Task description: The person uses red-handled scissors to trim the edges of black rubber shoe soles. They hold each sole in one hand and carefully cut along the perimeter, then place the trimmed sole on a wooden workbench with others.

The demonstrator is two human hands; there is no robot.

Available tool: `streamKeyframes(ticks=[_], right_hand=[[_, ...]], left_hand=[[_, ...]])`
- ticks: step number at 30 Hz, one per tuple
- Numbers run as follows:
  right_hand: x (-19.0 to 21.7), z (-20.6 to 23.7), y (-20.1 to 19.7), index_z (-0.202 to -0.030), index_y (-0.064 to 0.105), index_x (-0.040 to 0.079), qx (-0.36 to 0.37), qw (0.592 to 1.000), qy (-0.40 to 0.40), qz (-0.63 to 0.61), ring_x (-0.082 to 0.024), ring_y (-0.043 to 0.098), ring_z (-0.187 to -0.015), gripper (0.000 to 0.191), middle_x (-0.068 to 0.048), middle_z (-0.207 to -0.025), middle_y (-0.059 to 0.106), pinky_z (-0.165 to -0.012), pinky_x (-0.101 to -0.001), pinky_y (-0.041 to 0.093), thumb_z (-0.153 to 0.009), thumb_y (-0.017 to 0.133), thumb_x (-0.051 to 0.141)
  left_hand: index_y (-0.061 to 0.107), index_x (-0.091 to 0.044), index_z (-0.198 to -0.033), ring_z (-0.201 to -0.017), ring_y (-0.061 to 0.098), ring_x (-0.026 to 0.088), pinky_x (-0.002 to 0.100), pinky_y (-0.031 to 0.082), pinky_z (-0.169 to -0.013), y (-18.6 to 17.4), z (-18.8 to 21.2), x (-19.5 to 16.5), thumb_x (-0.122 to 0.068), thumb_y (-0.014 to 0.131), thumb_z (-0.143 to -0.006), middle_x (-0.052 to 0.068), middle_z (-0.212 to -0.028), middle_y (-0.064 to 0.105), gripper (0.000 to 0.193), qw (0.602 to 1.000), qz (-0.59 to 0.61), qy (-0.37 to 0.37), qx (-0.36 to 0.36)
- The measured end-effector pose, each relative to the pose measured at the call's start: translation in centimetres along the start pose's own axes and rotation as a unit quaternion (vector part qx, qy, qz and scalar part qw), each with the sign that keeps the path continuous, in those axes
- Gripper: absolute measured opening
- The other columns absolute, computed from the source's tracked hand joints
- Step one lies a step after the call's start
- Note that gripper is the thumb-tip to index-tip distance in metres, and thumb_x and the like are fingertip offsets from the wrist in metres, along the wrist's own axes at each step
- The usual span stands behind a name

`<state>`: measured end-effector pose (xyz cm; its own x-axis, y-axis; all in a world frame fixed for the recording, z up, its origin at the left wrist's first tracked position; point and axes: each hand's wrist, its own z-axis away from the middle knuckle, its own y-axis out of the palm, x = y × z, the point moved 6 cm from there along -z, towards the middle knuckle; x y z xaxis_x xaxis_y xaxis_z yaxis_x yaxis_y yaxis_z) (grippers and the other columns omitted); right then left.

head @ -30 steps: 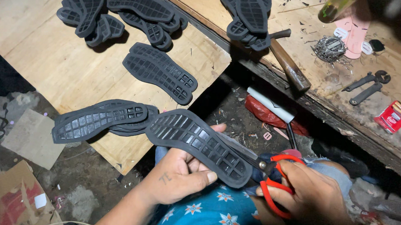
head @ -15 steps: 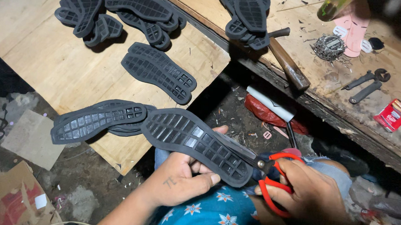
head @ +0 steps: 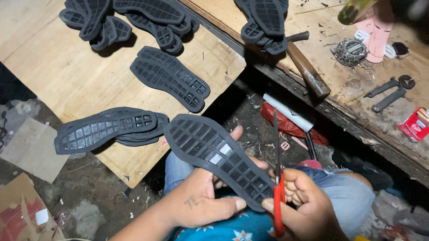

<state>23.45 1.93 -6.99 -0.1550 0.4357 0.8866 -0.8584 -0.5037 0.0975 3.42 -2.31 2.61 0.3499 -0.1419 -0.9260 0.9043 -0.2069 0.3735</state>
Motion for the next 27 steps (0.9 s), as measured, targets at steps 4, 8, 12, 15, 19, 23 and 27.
streamKeyframes(ticks=[4,8,12,15,19,23,27], right_hand=[[-0.6,0.3,0.2,-0.133,0.052,0.000,0.004,0.998,0.023,-0.063,-0.017,0.070,-0.074,0.056,-0.015,-0.102,0.076,-0.062,-0.0339,0.058,-0.082,0.075,-0.005],[0.7,-0.1,-0.1,-0.127,0.057,0.000,0.006,0.997,-0.071,-0.033,-0.012,0.070,-0.089,0.055,-0.009,-0.104,0.074,-0.078,-0.0280,0.059,-0.077,0.077,-0.001],[0.8,-0.1,-0.9,-0.119,0.064,0.006,-0.074,0.980,-0.002,0.183,-0.014,0.068,-0.073,0.057,-0.007,-0.083,0.072,-0.067,-0.0297,0.058,-0.069,0.090,0.013],[4.6,1.1,0.3,-0.111,0.062,0.002,-0.092,0.907,-0.259,0.319,-0.014,0.059,-0.065,0.068,-0.003,-0.081,0.064,-0.060,-0.0281,0.053,-0.055,0.095,0.023],[5.6,1.3,0.5,-0.099,0.067,0.004,-0.115,0.894,-0.232,0.366,-0.016,0.059,-0.057,0.059,-0.004,-0.073,0.062,-0.053,-0.0298,0.051,-0.052,0.096,0.024],[6.4,1.5,0.5,-0.092,0.069,0.004,-0.127,0.888,-0.229,0.377,-0.016,0.060,-0.055,0.050,-0.004,-0.069,0.063,-0.052,-0.0305,0.050,-0.054,0.095,0.025],[7.2,1.9,0.9,-0.094,0.070,0.003,-0.138,0.864,-0.283,0.393,-0.018,0.063,-0.058,0.049,-0.005,-0.070,0.064,-0.054,-0.0313,0.051,-0.057,0.092,0.026]], left_hand=[[0.014,0.000,-0.162,-0.125,0.063,0.031,0.047,0.051,-0.110,-1.6,-0.4,-1.3,0.003,0.058,-0.090,0.023,-0.147,0.053,0.084,0.984,0.117,0.080,-0.107],[0.029,0.004,-0.155,-0.119,0.064,0.037,0.051,0.054,-0.104,-2.7,-0.1,-2.5,0.000,0.052,-0.095,0.029,-0.140,0.058,0.065,0.974,0.107,0.110,-0.167],[0.033,0.004,-0.152,-0.122,0.065,0.033,0.047,0.052,-0.107,-2.7,0.3,-2.9,0.002,0.052,-0.096,0.027,-0.136,0.063,0.060,0.977,0.035,0.101,-0.182],[0.035,0.005,-0.151,-0.128,0.064,0.029,0.043,0.049,-0.113,-2.6,0.5,-3.1,0.001,0.052,-0.097,0.025,-0.136,0.065,0.057,0.976,-0.027,0.110,-0.188],[0.037,0.005,-0.149,-0.126,0.064,0.027,0.041,0.049,-0.112,-2.3,0.4,-2.5,0.000,0.054,-0.098,0.021,-0.135,0.065,0.054,0.977,-0.031,0.110,-0.183],[0.041,0.004,-0.148,-0.128,0.063,0.024,0.039,0.049,-0.112,-2.1,0.4,-2.1,-0.001,0.056,-0.098,0.018,-0.136,0.065,0.052,0.974,-0.058,0.113,-0.188],[0.044,0.004,-0.145,-0.126,0.063,0.023,0.039,0.049,-0.111,-1.8,0.5,-1.9,-0.003,0.058,-0.098,0.017,-0.135,0.065,0.049,0.971,-0.078,0.121,-0.192]])
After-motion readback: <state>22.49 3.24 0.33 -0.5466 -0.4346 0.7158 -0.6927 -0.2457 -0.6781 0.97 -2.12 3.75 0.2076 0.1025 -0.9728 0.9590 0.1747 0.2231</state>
